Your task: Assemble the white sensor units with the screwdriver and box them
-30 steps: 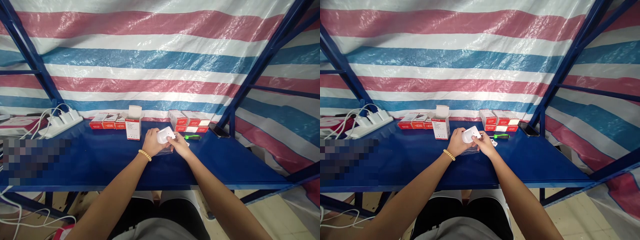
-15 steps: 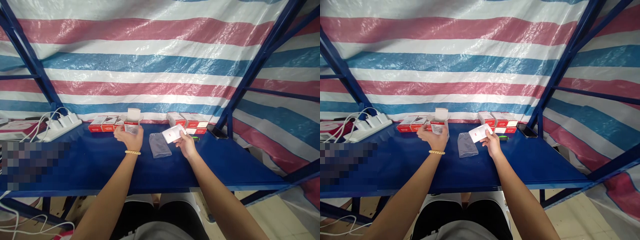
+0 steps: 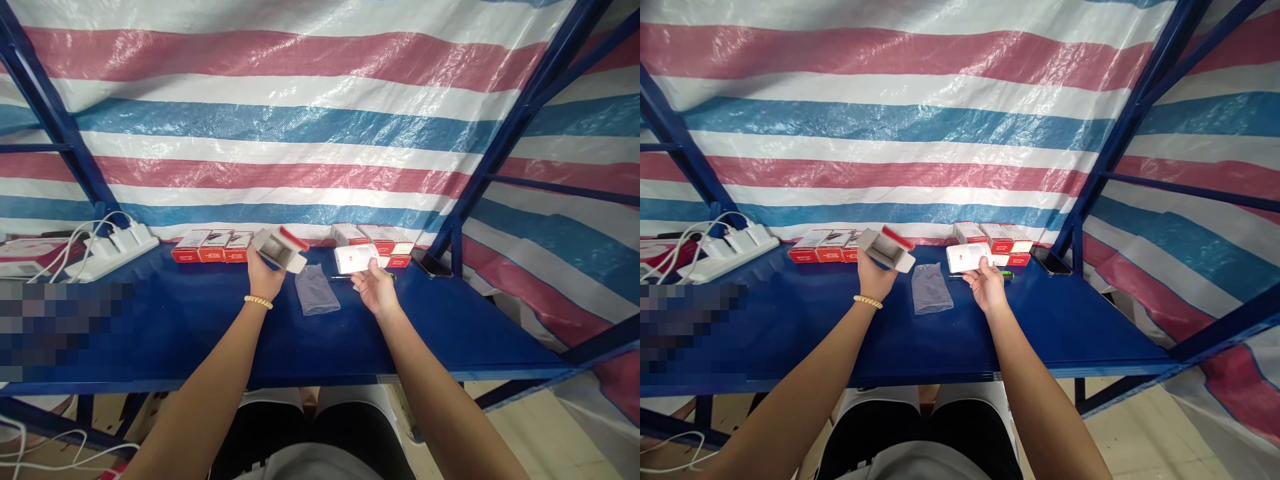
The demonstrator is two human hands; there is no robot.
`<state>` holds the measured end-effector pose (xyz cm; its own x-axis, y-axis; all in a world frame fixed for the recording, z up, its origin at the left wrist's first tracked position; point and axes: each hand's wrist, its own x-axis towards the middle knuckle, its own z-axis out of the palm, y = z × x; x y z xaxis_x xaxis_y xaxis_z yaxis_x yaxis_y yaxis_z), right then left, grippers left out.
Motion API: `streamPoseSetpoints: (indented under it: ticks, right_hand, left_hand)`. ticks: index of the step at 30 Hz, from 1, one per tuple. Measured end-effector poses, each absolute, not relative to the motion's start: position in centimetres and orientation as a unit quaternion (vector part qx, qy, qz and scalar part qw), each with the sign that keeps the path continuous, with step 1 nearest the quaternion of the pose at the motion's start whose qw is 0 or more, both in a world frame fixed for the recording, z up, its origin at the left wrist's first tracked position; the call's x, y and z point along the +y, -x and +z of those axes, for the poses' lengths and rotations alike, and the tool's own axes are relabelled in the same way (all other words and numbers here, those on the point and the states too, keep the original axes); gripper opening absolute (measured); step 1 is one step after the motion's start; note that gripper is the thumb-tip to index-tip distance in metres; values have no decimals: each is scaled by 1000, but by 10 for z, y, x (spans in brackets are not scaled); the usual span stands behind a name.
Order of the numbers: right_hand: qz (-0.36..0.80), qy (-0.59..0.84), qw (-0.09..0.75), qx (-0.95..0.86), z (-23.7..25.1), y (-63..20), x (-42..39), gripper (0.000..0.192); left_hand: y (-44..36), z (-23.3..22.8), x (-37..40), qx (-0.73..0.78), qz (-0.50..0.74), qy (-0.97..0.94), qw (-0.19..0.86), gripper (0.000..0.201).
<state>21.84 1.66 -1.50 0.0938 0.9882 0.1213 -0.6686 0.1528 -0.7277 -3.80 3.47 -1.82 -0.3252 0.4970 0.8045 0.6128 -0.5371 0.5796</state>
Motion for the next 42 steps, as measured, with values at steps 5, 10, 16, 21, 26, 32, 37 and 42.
streamPoseSetpoints:
  ticks: [5,10,16,21,26,32,37,42]
  right_hand:
    - [592,246,711,-290,-14,-223,16,25]
    - [596,237,704,-305,-13,-222,15,24]
    - [622,220,678,-324,-11,-221,12,22]
    - [641,221,667,-309,-10,-222,10,23]
    - [633,224,670,-315,-8,-222,8,26]
    - [635,213,666,-328,-6,-220,3,29]
    - [633,203,660,-350,-6,-217,2,38]
    - [622,213,655,-372,-8,-215,3,41]
  left_hand:
    - [31,-15,27,-419,-683,598,22,82]
    - [31,-15,26,-439,-656,611,58,78]
    - [29,-20,31,-474,-614,620,114,78]
    - [26,-21,28,-511,-561,640,126,75]
    - [22,-19,23,-549,-509,651,125,76]
    - [17,-17,18,-548,-477,677,117,64]
    - [14,-17,14,-525,-454,708,129,65]
    - [8,-18,11,-524,-439,721,116,71]
